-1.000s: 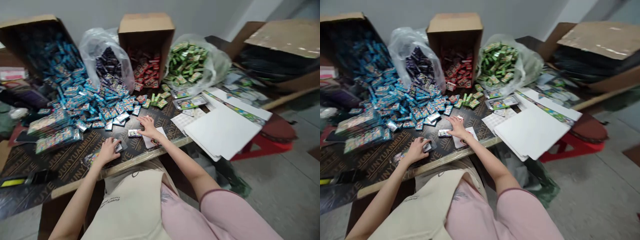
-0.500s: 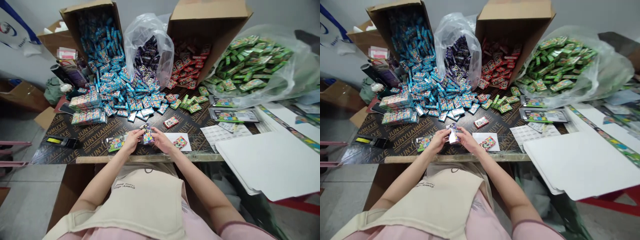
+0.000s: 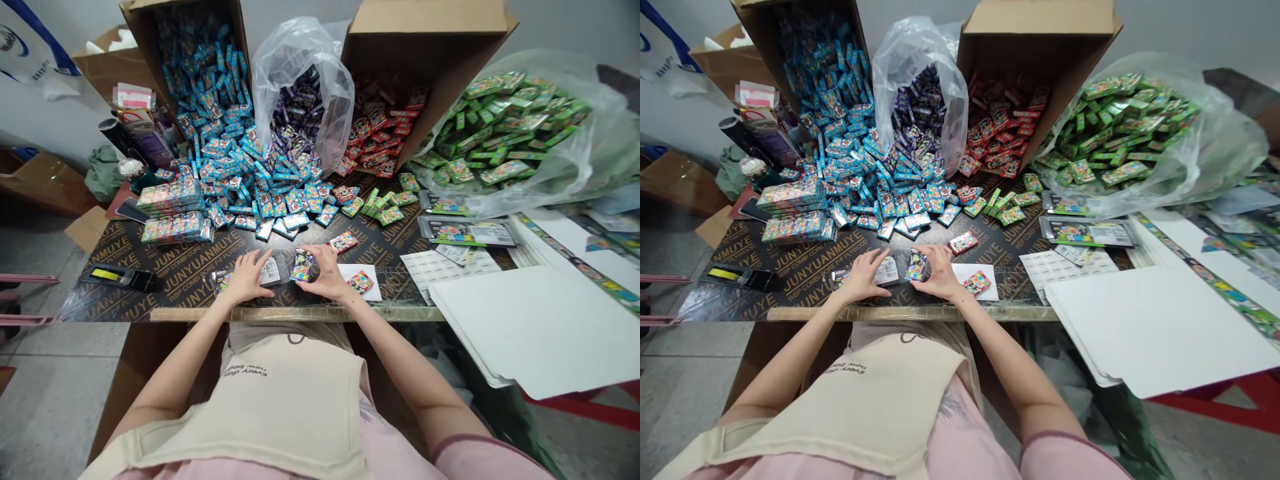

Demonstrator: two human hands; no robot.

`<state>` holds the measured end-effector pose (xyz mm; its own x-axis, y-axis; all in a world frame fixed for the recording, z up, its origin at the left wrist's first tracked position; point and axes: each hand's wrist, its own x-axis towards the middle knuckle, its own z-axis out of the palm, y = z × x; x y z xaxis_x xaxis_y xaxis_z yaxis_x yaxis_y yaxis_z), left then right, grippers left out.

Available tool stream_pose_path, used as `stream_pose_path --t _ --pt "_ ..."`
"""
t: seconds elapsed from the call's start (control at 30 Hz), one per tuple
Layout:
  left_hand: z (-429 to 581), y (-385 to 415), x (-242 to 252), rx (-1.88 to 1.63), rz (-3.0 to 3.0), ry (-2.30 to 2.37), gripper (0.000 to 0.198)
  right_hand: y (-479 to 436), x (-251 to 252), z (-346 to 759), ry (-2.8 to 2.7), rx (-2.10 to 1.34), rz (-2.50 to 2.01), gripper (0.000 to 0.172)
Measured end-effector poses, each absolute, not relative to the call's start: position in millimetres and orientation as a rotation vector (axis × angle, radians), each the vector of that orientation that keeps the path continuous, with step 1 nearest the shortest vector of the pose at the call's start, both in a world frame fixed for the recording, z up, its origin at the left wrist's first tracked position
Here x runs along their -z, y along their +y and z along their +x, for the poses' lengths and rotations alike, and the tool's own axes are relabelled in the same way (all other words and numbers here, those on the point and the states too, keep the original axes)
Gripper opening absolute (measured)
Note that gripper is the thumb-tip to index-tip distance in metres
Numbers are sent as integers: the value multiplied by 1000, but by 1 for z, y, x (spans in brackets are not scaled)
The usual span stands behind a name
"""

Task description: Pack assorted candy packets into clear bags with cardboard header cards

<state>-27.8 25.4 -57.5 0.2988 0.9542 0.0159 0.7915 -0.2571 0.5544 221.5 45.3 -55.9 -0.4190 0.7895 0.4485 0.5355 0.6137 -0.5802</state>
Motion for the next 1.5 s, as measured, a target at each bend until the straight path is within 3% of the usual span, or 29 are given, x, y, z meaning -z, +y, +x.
stream_pose_path --t 0.1,0.47,0.6,0.77,0.9,0.97,1.03,1.2,1.3,1.5 --pt "-38 23 63 -267 2277 1532 110 49 64 225 -2180 -435 -1022 78" --pt "-29 17 55 -586 2207 1283 119 46 60 224 -2287 -791 -939 88" --pt "-28 20 53 -668 2166 1364 116 43 59 223 -2080 -657 -1087 97" --pt "-23 22 52 -698 2163 1400 114 29 61 208 -2118 -704 -1103 62" --pt "-20 25 57 -619 2181 1424 113 67 66 217 -2065 -609 -1172 52" --pt "-20 26 64 -549 2199 1445 113 106 71 235 -1906 -429 -1390 57" --pt "-21 26 72 -459 2225 1463 112 144 77 257 -1841 -328 -1614 74" --pt "-26 24 86 -352 2235 1499 106 169 86 298 -2032 -358 -1875 104" --pt "-22 24 79 -403 2200 1498 100 139 81 296 -2105 -437 -1858 103" --pt "20 29 42 -898 1559 1365 78 72 41 246 -2140 -569 -1189 96"
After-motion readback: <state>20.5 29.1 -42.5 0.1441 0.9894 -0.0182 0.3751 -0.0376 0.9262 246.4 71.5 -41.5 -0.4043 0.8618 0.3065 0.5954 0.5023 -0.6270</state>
